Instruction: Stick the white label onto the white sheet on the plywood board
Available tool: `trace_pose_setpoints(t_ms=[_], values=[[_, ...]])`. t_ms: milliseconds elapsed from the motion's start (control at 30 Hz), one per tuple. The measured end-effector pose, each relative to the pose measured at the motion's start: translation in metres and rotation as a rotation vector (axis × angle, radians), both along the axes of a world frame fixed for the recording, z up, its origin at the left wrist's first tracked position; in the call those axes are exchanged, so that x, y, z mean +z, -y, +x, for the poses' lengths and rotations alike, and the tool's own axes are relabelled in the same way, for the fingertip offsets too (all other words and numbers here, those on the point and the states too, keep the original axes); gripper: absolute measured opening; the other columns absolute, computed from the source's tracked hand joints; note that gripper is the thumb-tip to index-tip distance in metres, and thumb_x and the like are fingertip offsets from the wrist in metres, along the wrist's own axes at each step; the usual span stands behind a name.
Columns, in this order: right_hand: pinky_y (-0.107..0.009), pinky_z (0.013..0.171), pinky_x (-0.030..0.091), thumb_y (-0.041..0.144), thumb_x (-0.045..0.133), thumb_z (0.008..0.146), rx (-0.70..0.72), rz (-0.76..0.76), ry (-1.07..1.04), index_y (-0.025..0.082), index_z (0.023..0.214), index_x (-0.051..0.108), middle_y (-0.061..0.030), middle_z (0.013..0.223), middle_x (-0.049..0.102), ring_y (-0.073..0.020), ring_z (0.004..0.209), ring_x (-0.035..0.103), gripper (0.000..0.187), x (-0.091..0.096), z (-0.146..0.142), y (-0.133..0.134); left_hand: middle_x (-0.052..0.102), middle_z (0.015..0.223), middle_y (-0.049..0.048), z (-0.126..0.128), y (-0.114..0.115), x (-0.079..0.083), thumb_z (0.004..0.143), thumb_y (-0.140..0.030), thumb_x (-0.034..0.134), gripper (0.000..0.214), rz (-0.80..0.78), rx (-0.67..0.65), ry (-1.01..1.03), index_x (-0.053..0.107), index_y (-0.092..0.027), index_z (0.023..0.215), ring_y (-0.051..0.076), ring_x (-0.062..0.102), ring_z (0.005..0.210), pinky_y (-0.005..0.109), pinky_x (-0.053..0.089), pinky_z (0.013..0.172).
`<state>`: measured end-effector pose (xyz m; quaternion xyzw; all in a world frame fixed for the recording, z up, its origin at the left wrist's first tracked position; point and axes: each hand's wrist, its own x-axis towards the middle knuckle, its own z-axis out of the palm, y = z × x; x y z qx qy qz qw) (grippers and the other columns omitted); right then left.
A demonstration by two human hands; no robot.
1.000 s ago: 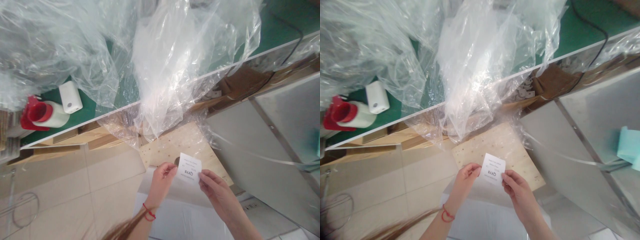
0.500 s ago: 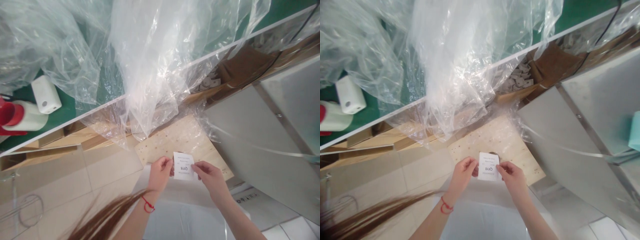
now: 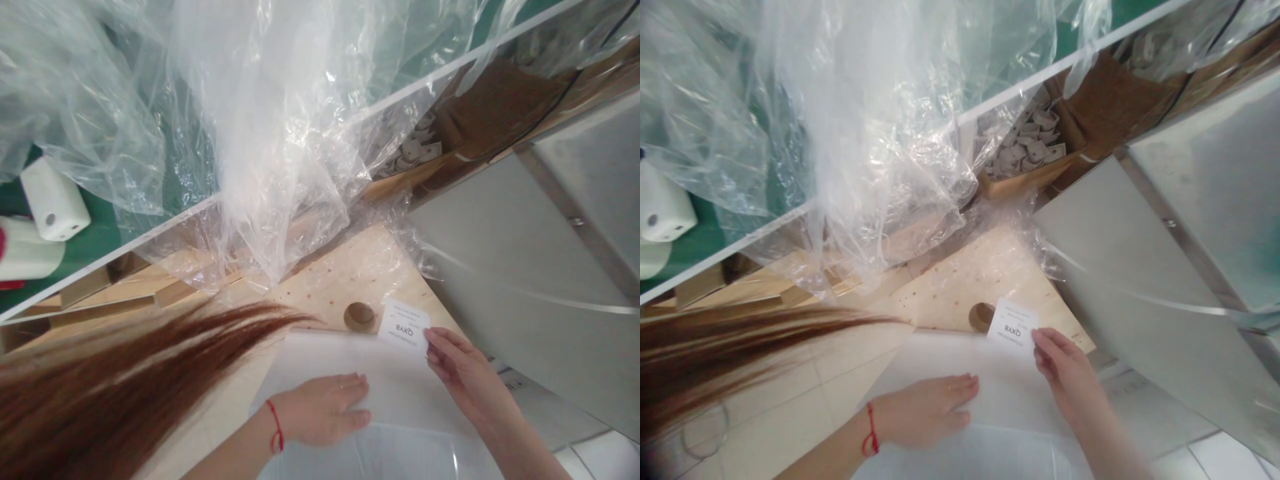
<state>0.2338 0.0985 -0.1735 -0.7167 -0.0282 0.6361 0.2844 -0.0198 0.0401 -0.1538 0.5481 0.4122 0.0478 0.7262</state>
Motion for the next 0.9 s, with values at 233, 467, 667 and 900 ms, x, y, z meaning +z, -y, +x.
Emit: trace_pose_setpoints(t_ms=[233,467,667,900], values=[[-0.01,0.04,0.036,0.042,0.1,0.029,-0.076,-0.062,0.031,0.016,0.067,0.07,0.003,0.061,0.051,-0.0056,0.057,0.044,0.055,-0.002,0.014,0.002,0.053,0.144,0.0127,-0.016,-0.012,0.013,0.1,-0.03,0.036,0.044,-0.031,-0.09,0.074,0.054,-0.022,0.139,0.025,0.046,0.138,0.046,0.033,0.12],[-0.009,0.042,0.04,0.042,0.1,0.029,-0.066,-0.062,-0.012,0.016,0.068,0.071,0.0028,0.062,0.054,-0.0053,0.057,0.045,0.055,-0.002,0.005,-0.005,0.047,0.144,0.0239,0.019,-0.014,-0.046,0.096,-0.033,0.045,0.051,-0.062,-0.136,-0.15,0.053,-0.004,0.137,0.037,0.043,0.138,0.055,0.033,0.117],[-0.009,0.043,0.042,0.042,0.1,0.032,-0.065,-0.069,-0.014,0.016,0.068,0.071,0.0026,0.064,0.056,-0.0056,0.058,0.047,0.053,-0.005,0.011,-0.001,0.043,0.151,0.015,0.007,-0.012,0.02,0.099,-0.033,0.04,0.051,-0.023,-0.132,0.26,0.041,-0.017,0.148,0.026,0.038,0.143,0.042,0.03,0.122],[-0.009,0.043,0.043,0.038,0.101,0.025,-0.124,-0.112,0.007,0.016,0.064,0.07,0.0032,0.063,0.056,-0.005,0.056,0.047,0.054,0.001,0.012,-0.001,0.045,0.149,0.0183,0.0,-0.008,-0.061,0.098,-0.046,0.038,0.054,-0.022,-0.222,-0.095,0.049,-0.018,0.144,0.035,0.043,0.139,0.06,0.033,0.117]])
